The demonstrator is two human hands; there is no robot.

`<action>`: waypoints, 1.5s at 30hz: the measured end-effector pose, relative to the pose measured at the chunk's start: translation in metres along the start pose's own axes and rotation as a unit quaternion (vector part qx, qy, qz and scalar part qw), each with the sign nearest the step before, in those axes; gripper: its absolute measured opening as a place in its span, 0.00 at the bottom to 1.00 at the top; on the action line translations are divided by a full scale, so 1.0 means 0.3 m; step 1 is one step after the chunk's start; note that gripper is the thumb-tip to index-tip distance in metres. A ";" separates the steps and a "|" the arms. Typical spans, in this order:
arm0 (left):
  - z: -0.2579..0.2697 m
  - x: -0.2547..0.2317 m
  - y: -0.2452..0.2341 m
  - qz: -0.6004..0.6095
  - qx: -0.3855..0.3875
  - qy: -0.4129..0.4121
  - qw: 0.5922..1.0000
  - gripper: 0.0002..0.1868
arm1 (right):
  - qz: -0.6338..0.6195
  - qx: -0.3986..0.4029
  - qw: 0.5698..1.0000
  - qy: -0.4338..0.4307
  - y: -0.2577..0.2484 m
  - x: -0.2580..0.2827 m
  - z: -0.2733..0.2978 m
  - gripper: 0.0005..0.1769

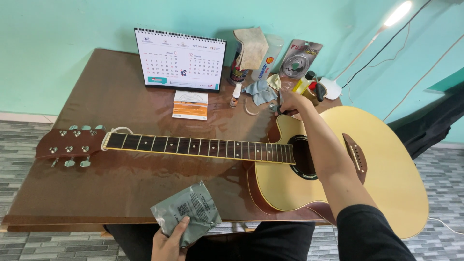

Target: The person opens a small packet, removes a cloth, and uses it to wipe the headstock and body of an acoustic guitar. The person also uses scissors to open a silver packet and places the cloth on the table.

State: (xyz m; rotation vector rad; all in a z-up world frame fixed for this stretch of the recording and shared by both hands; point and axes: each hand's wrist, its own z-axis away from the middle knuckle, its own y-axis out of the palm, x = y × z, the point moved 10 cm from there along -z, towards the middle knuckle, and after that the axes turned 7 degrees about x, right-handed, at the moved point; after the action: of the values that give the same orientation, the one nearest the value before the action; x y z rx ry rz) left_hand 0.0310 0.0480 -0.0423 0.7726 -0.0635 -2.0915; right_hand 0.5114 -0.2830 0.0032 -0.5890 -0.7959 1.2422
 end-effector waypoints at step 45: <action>0.262 -0.220 0.212 -0.095 0.300 0.404 0.859 0.06 | -0.481 -0.051 0.761 -0.431 0.679 0.284 1.259 0.29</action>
State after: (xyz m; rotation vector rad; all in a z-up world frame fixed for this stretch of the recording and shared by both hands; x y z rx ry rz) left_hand 0.0618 0.0410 0.0742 2.0574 -0.1853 -1.7523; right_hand 0.1005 -0.1625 0.0924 0.4007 -1.6698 0.4195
